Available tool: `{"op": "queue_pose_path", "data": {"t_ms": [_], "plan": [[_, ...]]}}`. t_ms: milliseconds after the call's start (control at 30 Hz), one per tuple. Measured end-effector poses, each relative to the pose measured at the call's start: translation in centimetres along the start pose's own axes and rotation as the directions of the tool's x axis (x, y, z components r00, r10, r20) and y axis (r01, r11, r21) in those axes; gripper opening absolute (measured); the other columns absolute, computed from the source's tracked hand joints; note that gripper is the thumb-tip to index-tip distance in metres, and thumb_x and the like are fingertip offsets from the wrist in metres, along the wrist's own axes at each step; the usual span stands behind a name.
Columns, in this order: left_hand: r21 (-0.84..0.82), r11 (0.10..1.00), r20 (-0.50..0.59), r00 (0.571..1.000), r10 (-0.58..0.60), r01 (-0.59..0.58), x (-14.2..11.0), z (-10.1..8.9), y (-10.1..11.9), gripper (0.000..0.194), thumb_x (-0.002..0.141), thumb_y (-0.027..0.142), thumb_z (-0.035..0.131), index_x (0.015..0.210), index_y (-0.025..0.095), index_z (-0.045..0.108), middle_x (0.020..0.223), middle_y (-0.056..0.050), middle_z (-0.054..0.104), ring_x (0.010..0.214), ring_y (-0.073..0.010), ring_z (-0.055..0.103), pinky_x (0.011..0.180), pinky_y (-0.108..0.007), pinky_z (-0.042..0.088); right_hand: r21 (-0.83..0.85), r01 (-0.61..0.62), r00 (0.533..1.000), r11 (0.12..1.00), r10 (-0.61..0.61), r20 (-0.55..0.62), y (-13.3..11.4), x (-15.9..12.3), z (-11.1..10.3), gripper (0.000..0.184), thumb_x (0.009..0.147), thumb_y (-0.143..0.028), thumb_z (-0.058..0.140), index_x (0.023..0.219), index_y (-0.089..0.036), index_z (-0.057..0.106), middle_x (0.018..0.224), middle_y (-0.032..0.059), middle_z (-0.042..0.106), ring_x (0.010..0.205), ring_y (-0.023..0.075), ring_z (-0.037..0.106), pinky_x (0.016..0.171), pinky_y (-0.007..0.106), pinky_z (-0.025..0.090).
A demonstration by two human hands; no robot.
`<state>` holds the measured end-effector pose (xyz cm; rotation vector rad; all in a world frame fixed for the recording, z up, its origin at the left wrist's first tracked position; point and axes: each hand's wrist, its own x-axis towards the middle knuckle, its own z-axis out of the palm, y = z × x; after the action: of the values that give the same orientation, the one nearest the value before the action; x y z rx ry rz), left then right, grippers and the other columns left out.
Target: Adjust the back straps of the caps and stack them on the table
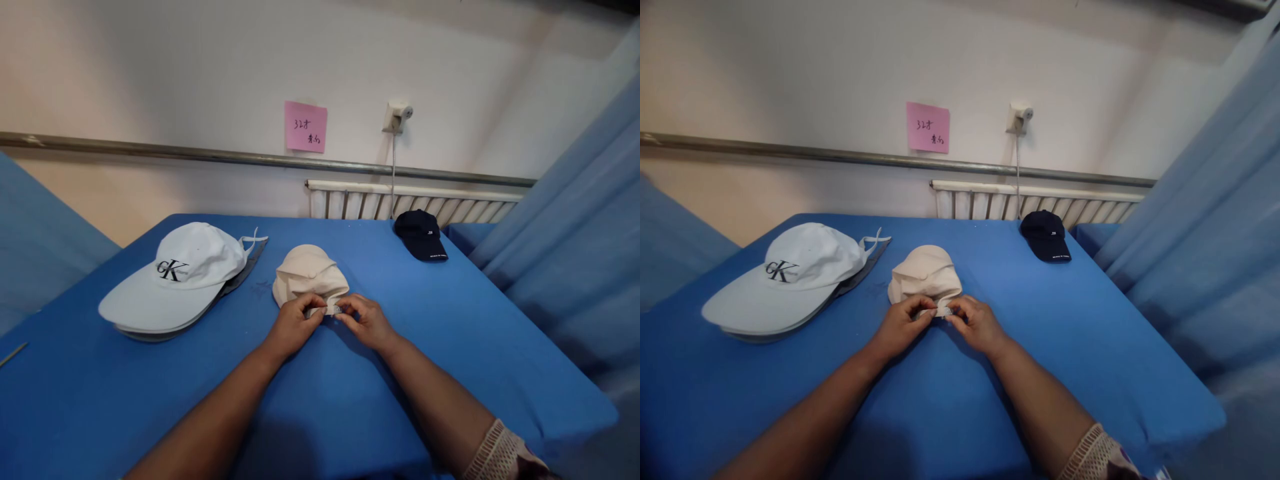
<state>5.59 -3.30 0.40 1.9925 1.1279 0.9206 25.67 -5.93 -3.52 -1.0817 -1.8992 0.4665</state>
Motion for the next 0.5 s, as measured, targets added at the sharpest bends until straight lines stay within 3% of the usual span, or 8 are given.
{"op": "queue_pose_path", "data": {"t_ms": [500], "plan": [[0.068, 0.997, 0.028, 0.999, 0.039, -0.041, -0.51, 0.55, 0.37, 0.013, 0.085, 0.029, 0.059, 0.088, 0.019, 0.066, 0.083, -0.001, 0.071, 0.078, -0.0172, 0.065, 0.076, -0.03, 0.052, -0.028, 0.032, 0.998, 0.999, -0.031, 0.048, -0.7, -0.02, -0.05, 0.018, 0.09, -0.024, 0.06, 0.108, -0.021, 0.062, 0.089, 0.0041, 0.065, 0.078, 0.0163, 0.062, 0.072, 0.028, 0.051]]}}
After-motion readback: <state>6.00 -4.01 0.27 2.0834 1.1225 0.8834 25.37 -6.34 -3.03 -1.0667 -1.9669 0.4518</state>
